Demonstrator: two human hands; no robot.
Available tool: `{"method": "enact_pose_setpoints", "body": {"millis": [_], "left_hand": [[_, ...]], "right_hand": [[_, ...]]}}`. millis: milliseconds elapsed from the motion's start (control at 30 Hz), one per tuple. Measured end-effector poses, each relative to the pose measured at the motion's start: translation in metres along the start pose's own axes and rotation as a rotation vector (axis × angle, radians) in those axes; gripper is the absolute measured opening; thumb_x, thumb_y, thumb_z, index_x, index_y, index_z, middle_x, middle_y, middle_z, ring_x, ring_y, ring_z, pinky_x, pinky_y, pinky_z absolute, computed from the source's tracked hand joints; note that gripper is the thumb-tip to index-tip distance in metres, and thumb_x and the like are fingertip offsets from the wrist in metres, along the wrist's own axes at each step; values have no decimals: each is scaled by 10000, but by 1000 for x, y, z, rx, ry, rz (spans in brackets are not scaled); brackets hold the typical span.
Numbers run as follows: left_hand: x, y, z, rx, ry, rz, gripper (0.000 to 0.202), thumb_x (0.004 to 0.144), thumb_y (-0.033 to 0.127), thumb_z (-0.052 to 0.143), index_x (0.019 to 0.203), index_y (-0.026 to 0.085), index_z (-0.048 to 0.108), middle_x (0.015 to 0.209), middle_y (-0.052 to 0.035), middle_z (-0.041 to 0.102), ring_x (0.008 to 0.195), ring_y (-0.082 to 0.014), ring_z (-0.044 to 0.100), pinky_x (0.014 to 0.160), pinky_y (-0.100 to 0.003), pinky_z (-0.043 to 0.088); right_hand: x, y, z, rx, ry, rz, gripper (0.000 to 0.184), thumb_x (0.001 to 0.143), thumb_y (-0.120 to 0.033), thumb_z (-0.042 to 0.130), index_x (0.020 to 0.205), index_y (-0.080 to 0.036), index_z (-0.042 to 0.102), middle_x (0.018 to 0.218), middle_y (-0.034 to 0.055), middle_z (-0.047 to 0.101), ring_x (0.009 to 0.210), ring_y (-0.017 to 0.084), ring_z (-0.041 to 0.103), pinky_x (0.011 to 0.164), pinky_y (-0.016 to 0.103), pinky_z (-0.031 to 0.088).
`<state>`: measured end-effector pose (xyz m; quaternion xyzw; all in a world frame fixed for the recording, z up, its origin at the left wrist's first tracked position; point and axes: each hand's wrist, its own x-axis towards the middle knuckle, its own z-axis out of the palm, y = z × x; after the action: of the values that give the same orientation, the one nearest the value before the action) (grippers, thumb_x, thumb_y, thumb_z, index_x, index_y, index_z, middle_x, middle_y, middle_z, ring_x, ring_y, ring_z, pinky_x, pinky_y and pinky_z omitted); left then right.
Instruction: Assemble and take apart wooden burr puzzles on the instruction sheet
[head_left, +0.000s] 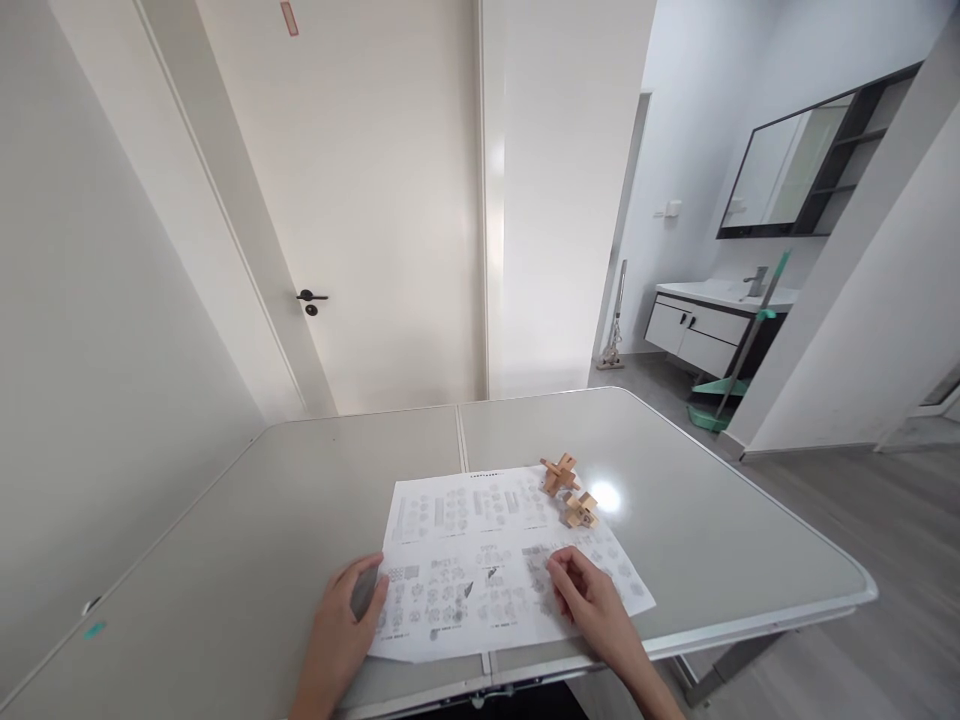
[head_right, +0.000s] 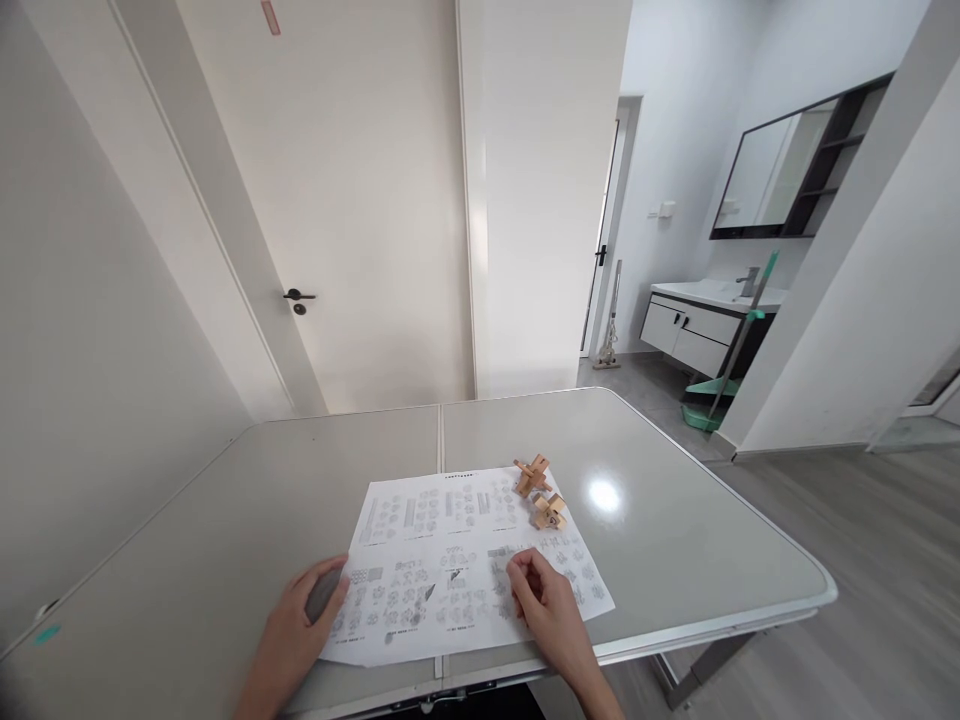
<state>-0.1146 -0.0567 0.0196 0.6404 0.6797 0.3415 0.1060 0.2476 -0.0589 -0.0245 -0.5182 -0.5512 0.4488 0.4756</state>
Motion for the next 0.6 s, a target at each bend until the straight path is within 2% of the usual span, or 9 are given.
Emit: {"method": "enact_pose_setpoints", "body": {"millis": [267,433,600], "left_hand": [[1,-3,2,-7,20,4,416,880,511,551,1123,227,733,1188,-95,752,1172,-327,678,1065,-506,530],[2,-4,2,-4,33,16,397,872,501,564,1115,236,733,1174,-89,758,1142,-322,696,1061,-502,535],[4,-2,2,17,21,43,405,894,501,544,1136,229,722,1180,-94,756,1159,-320,687,1063,-506,533]], "right_hand": [[0,-6,1,51,5,10,474,923,-692,563,848,-224,584,581,-46,526,548,166,497,551,270,405],[13,-23,5,325,-42,94,440,841,-623,734,772,-209,603,567,-55,531,512,131,458,505,248,366],[46,-30,11,526,-29,171,389,847,-538,765,753,-198,602,640,-44,558,536,108,481,504,218,394]]}}
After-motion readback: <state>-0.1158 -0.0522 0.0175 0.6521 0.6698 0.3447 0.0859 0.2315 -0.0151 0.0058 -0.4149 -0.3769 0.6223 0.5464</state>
